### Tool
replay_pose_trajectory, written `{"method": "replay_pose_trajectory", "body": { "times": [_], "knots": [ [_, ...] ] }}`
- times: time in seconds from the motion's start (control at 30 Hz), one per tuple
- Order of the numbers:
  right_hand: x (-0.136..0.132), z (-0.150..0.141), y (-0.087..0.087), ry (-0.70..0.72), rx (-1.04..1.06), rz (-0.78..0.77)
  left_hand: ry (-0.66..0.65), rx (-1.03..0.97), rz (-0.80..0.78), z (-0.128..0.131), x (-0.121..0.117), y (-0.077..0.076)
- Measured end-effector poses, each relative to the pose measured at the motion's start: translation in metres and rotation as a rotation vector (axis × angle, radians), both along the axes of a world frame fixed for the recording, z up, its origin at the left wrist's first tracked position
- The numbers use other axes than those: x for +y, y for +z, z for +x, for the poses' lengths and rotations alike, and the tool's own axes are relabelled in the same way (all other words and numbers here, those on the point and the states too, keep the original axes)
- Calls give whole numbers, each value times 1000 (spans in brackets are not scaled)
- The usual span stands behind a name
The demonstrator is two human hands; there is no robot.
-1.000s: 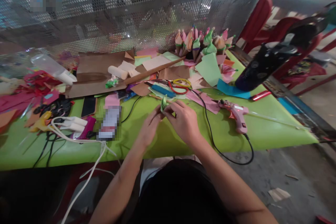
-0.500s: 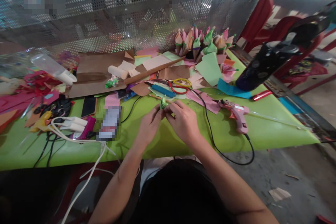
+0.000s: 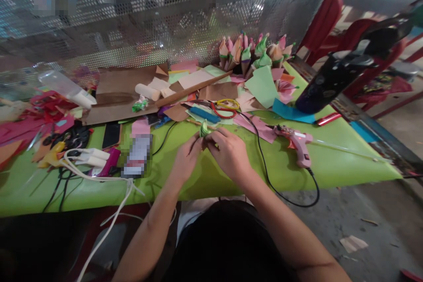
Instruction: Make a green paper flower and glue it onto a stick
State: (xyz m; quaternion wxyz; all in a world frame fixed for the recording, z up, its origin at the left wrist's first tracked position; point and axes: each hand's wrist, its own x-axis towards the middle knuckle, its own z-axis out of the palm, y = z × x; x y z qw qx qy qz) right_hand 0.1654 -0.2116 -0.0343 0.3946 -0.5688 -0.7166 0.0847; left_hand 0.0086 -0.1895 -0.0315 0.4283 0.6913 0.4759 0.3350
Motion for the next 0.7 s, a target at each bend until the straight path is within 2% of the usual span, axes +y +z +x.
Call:
{"method": "replay_pose_trajectory", "body": {
  "times": [0.4, 0.7],
  "knots": [
    [2, 2, 1, 23, 81, -23, -29, -32, -21, -3, 3, -1],
    [1, 6, 4, 80, 114, -61, -41, -23, -16, -5, 4, -8]
  ]
}}
